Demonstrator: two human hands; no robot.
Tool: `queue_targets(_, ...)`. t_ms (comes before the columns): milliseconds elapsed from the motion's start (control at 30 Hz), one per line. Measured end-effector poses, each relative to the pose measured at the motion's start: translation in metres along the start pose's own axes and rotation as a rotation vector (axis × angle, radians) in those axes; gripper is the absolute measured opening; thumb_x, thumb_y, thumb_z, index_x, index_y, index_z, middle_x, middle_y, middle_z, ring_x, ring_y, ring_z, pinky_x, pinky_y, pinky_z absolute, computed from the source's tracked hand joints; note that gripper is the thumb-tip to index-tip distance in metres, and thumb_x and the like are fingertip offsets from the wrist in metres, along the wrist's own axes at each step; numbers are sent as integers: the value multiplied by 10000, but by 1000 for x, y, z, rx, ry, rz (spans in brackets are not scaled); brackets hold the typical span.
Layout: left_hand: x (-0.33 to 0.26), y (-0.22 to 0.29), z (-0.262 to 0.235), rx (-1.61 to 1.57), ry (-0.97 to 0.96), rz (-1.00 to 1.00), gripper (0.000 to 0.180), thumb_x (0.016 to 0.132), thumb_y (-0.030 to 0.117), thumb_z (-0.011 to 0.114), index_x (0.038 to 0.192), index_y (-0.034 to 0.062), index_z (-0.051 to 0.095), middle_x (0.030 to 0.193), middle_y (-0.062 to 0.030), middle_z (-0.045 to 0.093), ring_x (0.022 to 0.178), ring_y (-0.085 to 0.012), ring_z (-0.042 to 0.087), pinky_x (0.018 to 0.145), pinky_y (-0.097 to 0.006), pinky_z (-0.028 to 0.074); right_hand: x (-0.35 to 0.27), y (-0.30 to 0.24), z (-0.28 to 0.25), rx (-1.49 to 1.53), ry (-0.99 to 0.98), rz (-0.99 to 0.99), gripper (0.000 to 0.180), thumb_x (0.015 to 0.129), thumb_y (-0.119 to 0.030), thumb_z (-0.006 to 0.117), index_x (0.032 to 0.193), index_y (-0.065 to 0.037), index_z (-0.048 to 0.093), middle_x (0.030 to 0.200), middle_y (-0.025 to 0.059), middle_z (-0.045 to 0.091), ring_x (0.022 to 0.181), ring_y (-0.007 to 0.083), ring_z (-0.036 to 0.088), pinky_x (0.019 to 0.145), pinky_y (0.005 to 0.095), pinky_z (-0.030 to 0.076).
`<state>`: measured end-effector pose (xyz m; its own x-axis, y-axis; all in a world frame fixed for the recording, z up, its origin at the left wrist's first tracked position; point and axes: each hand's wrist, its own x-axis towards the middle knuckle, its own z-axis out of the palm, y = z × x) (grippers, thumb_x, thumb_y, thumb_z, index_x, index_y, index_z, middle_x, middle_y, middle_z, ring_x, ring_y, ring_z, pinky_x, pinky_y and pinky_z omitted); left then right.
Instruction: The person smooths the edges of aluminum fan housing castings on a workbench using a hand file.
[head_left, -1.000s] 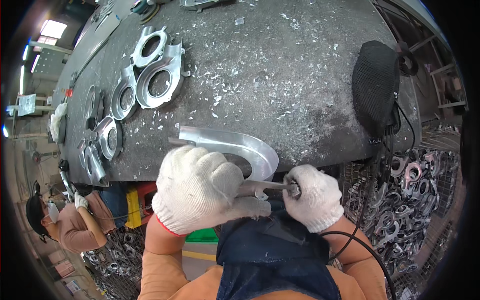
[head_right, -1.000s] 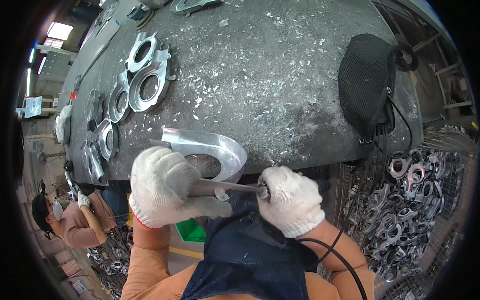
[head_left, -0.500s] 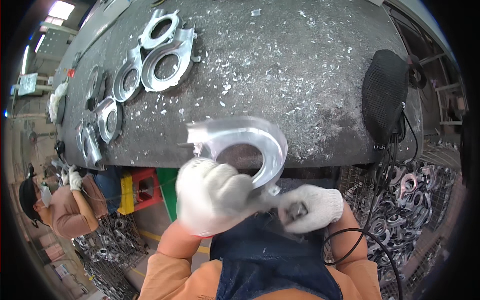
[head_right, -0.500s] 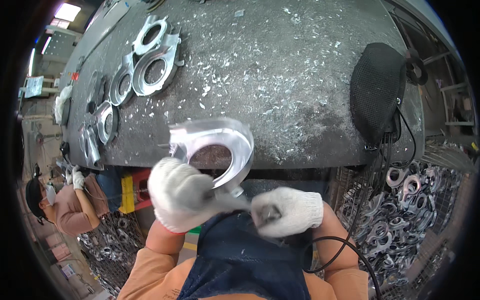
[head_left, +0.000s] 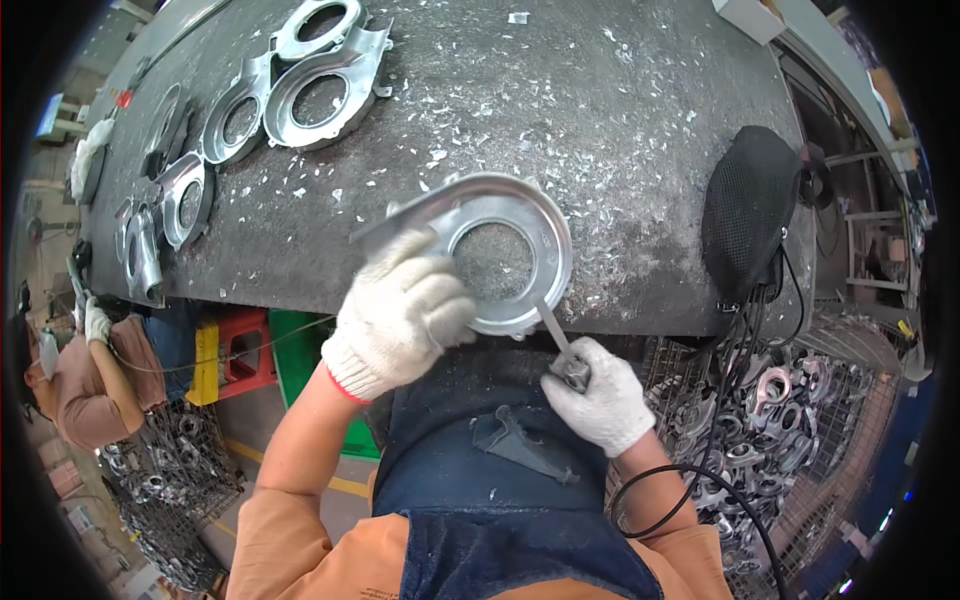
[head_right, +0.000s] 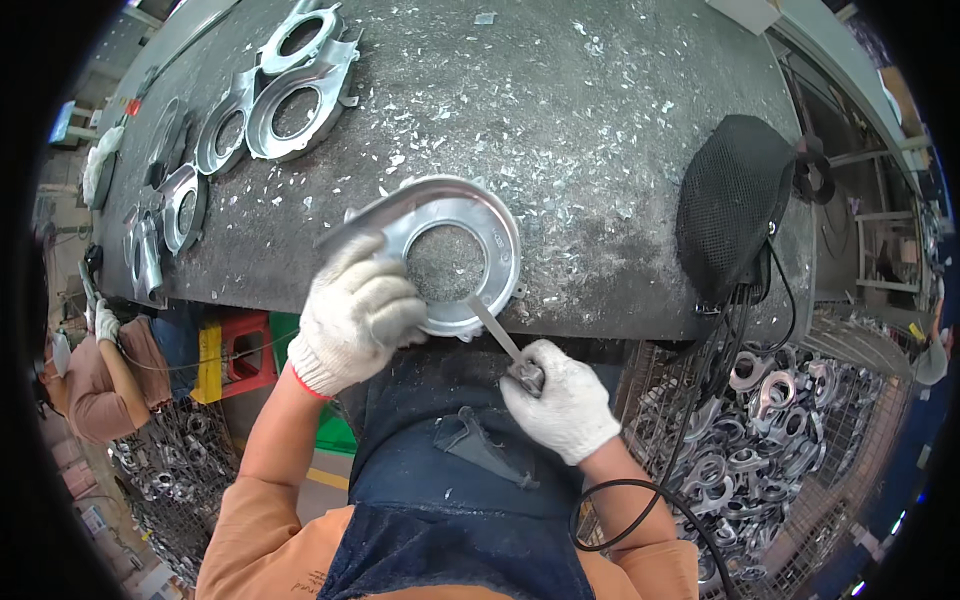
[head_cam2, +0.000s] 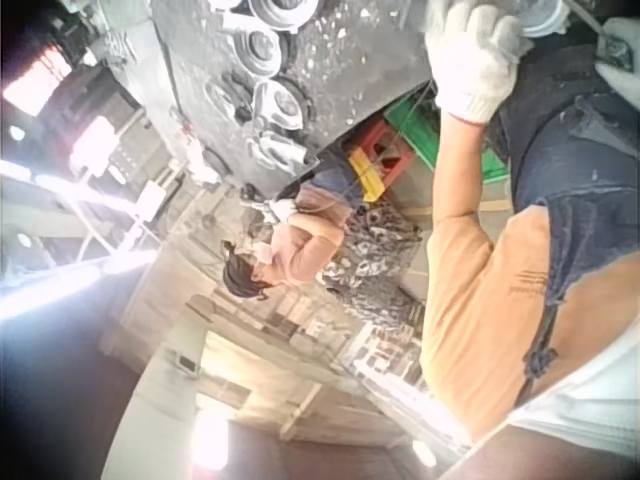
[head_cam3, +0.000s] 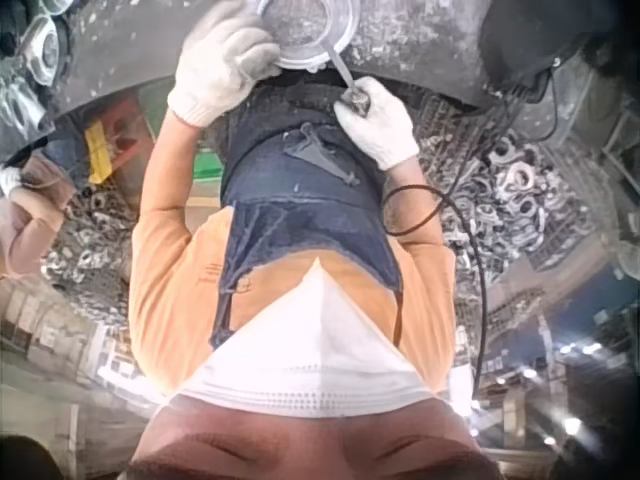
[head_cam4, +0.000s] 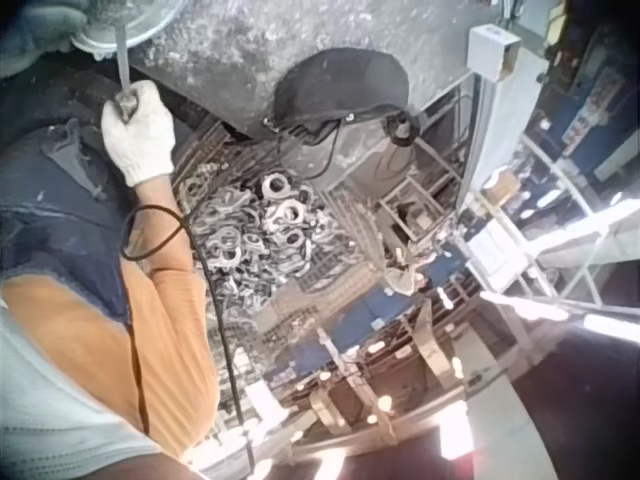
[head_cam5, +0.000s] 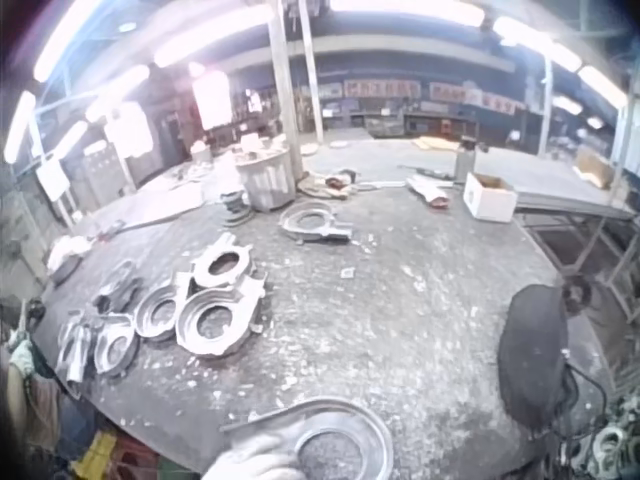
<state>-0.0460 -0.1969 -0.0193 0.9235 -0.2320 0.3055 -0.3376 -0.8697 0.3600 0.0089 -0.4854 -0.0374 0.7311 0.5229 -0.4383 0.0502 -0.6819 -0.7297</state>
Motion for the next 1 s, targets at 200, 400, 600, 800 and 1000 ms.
queue_targets(200, 1, 36, -6, -127, 116, -56, 287, 629, 240, 901, 866, 135, 777, 822, -35, 702, 815, -271, 728, 726, -402, 610, 0, -11, 4, 15, 22, -97, 178, 920, -213, 800, 1016, -95, 706, 847, 161, 776, 828, 389, 791, 746, 463, 627)
queue_targets(400, 2, 42, -4, -203, 183, -129, 404, 538, 179, 940, 900, 113, 773, 867, -61, 730, 842, -323, 751, 764, -445, 625, 14, -10, -19, 344, -422, -79, 128, 874, -104, 820, 908, -51, 708, 748, 88, 721, 667, 203, 715, 673, 364, 578)
queue_targets(600, 0, 46, -3, -188, 178, -172, 417, 556, 178, 953, 925, 108, 773, 868, -63, 729, 827, -337, 750, 749, -452, 622, 1, -24, 2, 9, 98, -90, 165, 916, -217, 825, 937, -105, 706, 815, 159, 755, 796, 387, 775, 708, 436, 609)
queue_targets(800, 1, 50, -7, -236, 197, -190, 413, 578, 161, 959, 946, 108, 777, 863, -68, 726, 819, -338, 748, 742, -452, 620, 7, -10, -13, 228, -109, -53, 175, 909, -195, 835, 932, -89, 697, 838, 159, 762, 809, 376, 784, 731, 422, 610)
queue_targets(1000, -2, 56, -9, -238, 176, -211, 385, 599, 142, 949, 937, 102, 771, 858, -74, 724, 809, -342, 742, 745, -453, 616, 7, -23, -8, 41, 54, -98, 178, 925, -200, 820, 990, -91, 696, 852, 165, 768, 850, 403, 783, 749, 458, 615)
